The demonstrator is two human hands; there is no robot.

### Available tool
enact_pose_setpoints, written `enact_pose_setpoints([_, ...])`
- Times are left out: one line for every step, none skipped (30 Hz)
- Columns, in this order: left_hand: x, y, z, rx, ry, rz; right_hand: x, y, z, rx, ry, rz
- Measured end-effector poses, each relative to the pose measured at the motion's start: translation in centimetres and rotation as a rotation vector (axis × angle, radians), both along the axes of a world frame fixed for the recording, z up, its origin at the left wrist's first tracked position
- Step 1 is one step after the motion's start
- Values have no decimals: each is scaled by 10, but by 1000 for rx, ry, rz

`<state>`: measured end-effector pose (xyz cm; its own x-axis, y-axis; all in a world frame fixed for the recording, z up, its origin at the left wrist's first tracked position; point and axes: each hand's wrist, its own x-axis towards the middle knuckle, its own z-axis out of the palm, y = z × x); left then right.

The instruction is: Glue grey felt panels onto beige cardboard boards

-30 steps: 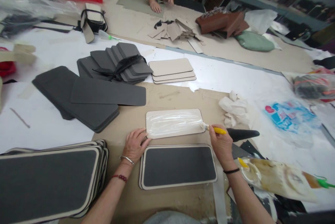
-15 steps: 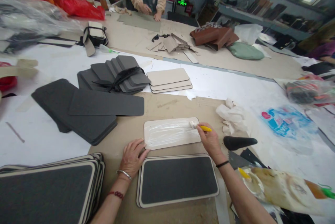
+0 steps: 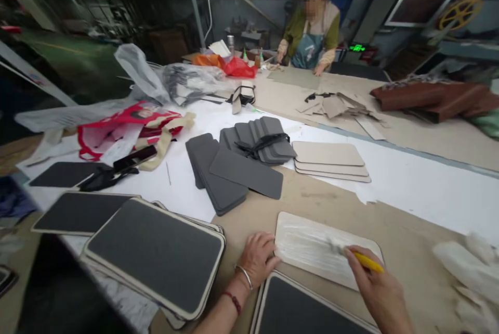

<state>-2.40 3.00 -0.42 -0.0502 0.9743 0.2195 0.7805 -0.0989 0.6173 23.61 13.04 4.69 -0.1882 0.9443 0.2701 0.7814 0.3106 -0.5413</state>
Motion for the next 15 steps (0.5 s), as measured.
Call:
enact_pose_setpoints([0, 0, 0, -1, -18, 7, -12, 1, 6, -41, 7, 27])
enact_pose_setpoints([1, 0, 0, 0, -36, 12, -26, 4, 13, -69, 13, 55])
enact_pose_setpoints([2, -1, 0, 1, -54, 14, -40, 8, 21, -77, 18, 91])
enact_pose_setpoints([2, -1, 1, 4, -70, 16, -56, 13, 28, -59, 21, 146])
enact_pose_setpoints([3, -2, 1, 9, -83, 17, -73, 19, 34, -19, 16, 215])
enact_pose_setpoints([3, -2, 1, 15, -93, 19, -91, 26, 39, 38, -4, 292])
enact_pose_setpoints([3, -3, 0, 24, -96, 22, -109, 33, 43, 102, -44, 370])
enact_pose_setpoints([3, -3, -1, 36, -92, 26, -127, 40, 45, 165, -106, 439])
enact_pose_setpoints([2, -2, -4, 56, -78, 29, -145, 46, 46, 223, -184, 490])
enact_pose_setpoints([1, -2, -8, 84, -53, 21, -161, 51, 46, 274, -266, 522])
enact_pose_setpoints([-1, -1, -14, 122, -17, 3, -177, 55, 44, 316, -343, 539])
enact_pose_setpoints([-3, 1, -22, 166, 26, -11, -190, 59, 42, 345, -411, 549])
enact_pose_setpoints([-4, 3, -32, 217, 76, -32, -202, 62, 38, 359, -469, 555])
enact_pose_setpoints([-5, 6, -42, 271, 127, -49, -213, 64, 33, 352, -519, 554])
enact_pose_setpoints([-4, 10, -54, 338, 172, -39, -221, 67, 28, 328, -561, 549])
